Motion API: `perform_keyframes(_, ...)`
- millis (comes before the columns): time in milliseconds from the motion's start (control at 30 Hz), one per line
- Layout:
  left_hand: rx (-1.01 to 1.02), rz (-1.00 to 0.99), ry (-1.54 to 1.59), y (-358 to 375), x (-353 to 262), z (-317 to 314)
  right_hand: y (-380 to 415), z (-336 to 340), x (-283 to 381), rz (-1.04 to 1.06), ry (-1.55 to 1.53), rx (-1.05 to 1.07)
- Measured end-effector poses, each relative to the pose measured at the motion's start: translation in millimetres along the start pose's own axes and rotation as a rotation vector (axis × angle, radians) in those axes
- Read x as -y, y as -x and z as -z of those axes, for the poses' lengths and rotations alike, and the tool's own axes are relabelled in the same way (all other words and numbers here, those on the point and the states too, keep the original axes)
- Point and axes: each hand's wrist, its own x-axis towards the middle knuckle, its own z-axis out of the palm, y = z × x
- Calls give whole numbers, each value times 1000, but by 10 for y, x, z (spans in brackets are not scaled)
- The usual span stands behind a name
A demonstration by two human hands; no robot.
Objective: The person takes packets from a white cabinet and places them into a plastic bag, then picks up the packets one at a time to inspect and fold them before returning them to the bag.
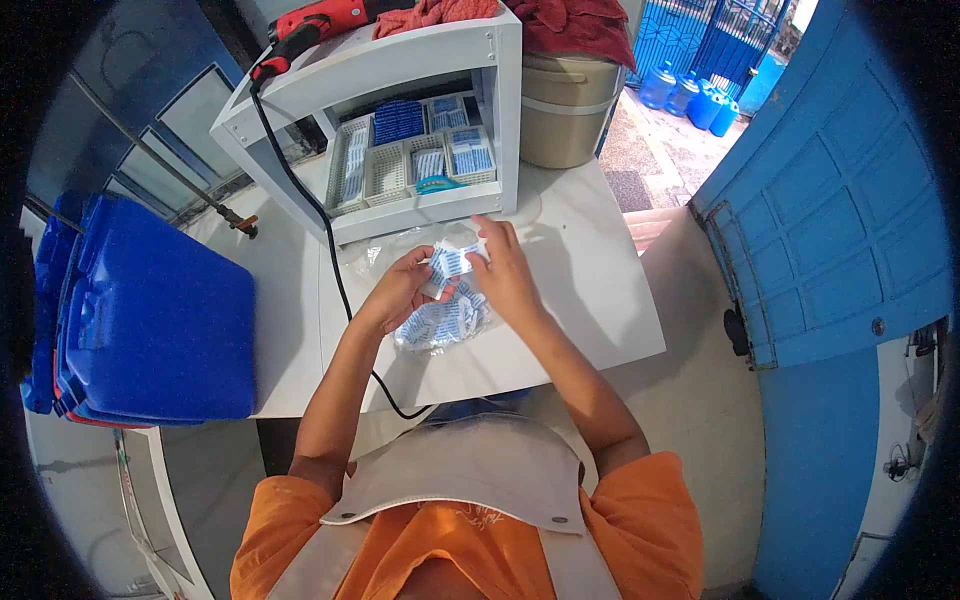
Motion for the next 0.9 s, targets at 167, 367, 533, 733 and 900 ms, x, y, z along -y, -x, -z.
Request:
perform_keyframes(167, -46, -18, -78, -53, -56, 24, -260, 261, 56, -179, -532, 433)
perform_keyframes(367, -23, -103, 17, -115, -112, -191, -373, 74, 126, 112, -59, 457)
perform_keyframes(533, -131, -259, -97, -177, -26, -163, -431, -16, 177, 526, 382, 70)
perform_keyframes(733, -260, -334, 18, -334, -88, -219, -495, -278, -12, -40, -162, 153)
perform_keyframes(900, -376, -244, 133, -522, -252, -179, -1113, -391, -205, 143, 13, 83)
